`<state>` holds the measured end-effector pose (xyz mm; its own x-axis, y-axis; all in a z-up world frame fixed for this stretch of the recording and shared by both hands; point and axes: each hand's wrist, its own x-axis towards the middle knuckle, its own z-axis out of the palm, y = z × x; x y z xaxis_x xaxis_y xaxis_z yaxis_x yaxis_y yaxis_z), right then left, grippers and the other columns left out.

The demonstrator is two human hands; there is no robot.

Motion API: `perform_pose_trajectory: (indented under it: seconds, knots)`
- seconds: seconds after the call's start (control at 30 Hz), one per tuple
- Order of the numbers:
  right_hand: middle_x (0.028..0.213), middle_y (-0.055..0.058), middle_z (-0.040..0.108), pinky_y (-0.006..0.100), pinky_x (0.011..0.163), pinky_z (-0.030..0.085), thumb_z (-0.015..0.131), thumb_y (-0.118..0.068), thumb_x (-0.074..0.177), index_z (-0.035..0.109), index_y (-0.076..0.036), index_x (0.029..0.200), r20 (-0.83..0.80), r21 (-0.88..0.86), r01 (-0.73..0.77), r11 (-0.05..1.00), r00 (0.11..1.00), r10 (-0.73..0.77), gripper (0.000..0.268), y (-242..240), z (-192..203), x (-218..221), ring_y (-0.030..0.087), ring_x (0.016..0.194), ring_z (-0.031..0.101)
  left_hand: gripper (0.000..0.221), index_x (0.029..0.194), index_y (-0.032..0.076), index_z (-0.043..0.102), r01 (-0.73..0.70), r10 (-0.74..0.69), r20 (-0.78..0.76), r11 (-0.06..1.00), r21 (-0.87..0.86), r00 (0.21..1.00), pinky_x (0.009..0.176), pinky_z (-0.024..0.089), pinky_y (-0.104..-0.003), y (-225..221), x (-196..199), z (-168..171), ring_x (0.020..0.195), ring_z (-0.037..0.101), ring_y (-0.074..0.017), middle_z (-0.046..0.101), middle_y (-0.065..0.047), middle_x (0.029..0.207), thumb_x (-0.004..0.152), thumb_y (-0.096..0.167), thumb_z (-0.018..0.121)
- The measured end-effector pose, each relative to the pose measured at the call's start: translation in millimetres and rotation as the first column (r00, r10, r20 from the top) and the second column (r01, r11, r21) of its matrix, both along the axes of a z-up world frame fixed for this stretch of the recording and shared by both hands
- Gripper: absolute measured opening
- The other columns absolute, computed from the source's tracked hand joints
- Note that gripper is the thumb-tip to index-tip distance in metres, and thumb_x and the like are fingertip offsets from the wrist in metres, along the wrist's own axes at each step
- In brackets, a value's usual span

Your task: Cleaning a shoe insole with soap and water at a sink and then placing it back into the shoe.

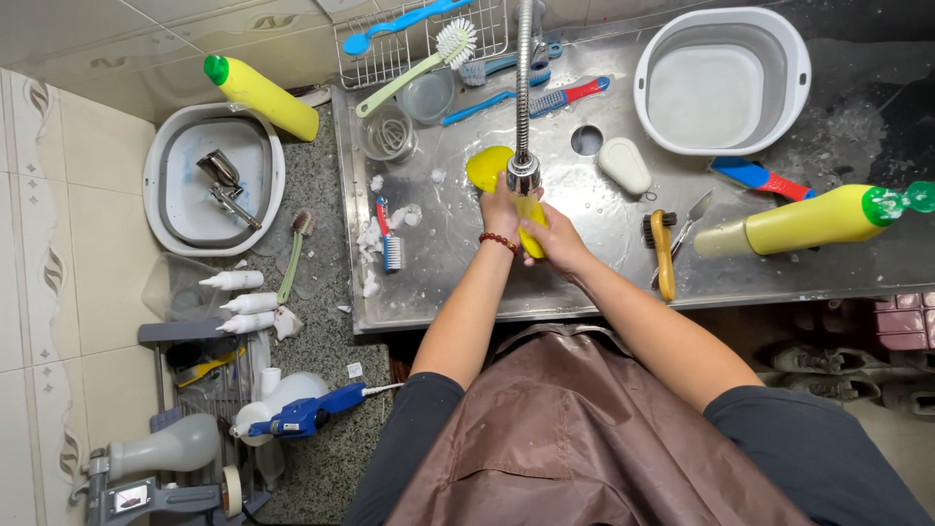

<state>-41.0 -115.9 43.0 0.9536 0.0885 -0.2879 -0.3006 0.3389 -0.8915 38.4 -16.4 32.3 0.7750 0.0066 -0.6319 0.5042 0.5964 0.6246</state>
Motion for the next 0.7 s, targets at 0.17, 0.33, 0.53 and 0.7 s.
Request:
perform_pose_trajectory:
  seconds: [0.17,0.33,0.53,0.7]
  knots:
    - [0.073,0.005,0.061,0.029,0.042,0.042,0.059,-0.016,0.101,0.063,-0.004,0.106,-0.202,-0.088,-0.046,0.995,0.979,0.027,0.014,-4.0,4.7,-5.7,0.015,0.048,0.052,0.036,0.103,-0.001,0.063,-0.046,0.044,0.1,0.999,0.013,0.994,0.059,0.059,-0.038,-4.3,-11.8,-7.0,0.068,0.07,-0.0263,0.07,-0.014,0.083,0.107,0.029,0.045]
    - [0.068,0.006,0.062,0.034,0.045,0.04,0.059,-0.021,0.1,0.066,-0.002,0.101,-0.109,-0.343,0.054,0.938,0.989,-0.096,0.021,-0.4,-24.9,-11.0,0.018,0.05,0.051,0.032,0.097,0.001,0.064,-0.132,0.124,0.075,0.984,0.12,0.989,0.049,0.051,-0.035,-12.1,-9.6,-56.2,0.057,0.062,-0.0203,0.065,-0.007,0.074,0.107,0.029,0.054]
    - [0.079,0.012,0.072,0.039,0.067,0.051,0.059,-0.033,0.104,0.072,0.001,0.101,0.092,-0.717,0.095,0.691,0.995,-0.041,0.036,-9.8,-54.7,-22.9,0.02,0.074,0.061,0.042,0.09,0.002,0.062,-0.09,0.086,0.025,0.966,0.241,0.996,0.04,0.043,-0.036,-13.5,-11.3,-68.8,0.045,0.053,-0.0212,0.057,-0.007,0.063,0.108,0.038,0.047]
    - [0.065,0.004,0.059,0.033,0.041,0.035,0.063,-0.043,0.099,0.07,-0.002,0.089,-0.322,-0.298,-0.178,0.938,0.944,0.077,0.042,-38.8,16.4,-29.1,0.015,0.048,0.048,0.033,0.107,-0.001,0.062,0.049,-0.037,0.063,0.979,-0.196,0.997,0.073,0.063,-0.04,-8.5,-24.6,-30.2,0.075,0.074,-0.0284,0.072,-0.018,0.086,0.102,0.025,0.043]
